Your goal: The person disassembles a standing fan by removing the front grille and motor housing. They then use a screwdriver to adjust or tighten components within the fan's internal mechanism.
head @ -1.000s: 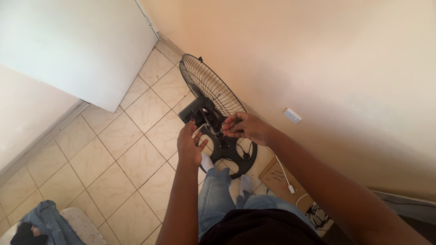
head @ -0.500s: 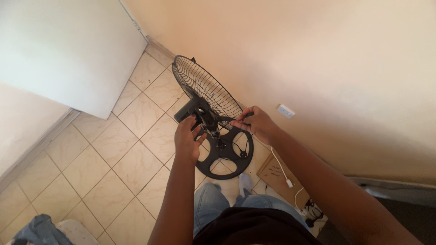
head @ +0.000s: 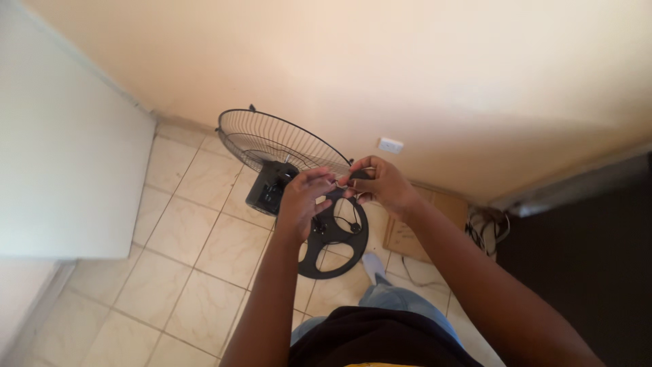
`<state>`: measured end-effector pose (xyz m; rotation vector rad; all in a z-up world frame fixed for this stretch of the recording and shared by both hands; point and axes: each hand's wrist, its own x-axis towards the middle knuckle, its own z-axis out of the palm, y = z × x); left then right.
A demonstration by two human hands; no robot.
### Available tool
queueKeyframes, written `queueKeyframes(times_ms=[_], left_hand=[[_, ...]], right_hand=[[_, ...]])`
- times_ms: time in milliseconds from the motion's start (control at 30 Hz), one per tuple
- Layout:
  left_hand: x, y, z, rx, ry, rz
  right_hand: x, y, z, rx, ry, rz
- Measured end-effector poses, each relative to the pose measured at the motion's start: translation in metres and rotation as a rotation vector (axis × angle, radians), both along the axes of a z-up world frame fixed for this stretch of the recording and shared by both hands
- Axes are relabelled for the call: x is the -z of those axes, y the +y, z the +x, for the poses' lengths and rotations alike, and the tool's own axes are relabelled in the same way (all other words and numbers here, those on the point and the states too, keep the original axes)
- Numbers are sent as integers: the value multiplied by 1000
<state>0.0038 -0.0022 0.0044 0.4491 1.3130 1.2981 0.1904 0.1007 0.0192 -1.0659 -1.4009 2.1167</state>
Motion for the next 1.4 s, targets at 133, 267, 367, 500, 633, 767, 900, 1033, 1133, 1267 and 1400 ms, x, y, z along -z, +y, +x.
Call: queueKeyframes(times_ms=[133, 267, 367, 500, 633, 767, 900, 1033, 1133, 1267, 1400], left_hand=[[-8, -8, 14, 170, -41, 29], [-14, -11, 44, 317, -62, 49], [-21, -10, 69, 446, -56, 58], [-25, -12, 106, 592, -38, 72], [-24, -11, 141, 674, -19, 154], [-22, -8, 179, 716, -36, 202], [-18, -6, 228, 817, -43, 335], [-24, -5, 279, 936, 19, 342], [-32, -4, 321, 998, -13, 364], [-39, 1, 383, 1050, 15, 358], [-44, 9, 447, 1072, -11, 312]], right_hand=[[5, -37, 15, 165, 7, 62], [-4, -74, 46, 297, 9, 90], [-19, -95, 73, 428, -18, 105], [-29, -119, 110, 580, -119, 111], [-30, -142, 148, 606, -85, 225], [-31, -163, 184, 738, 8, 164], [-32, -183, 228, 880, 47, 132], [-35, -198, 274, 961, 11, 136], [-38, -206, 313, 996, -40, 136], [-43, -208, 376, 1023, -92, 153], [-44, -204, 440, 1041, -124, 157]])
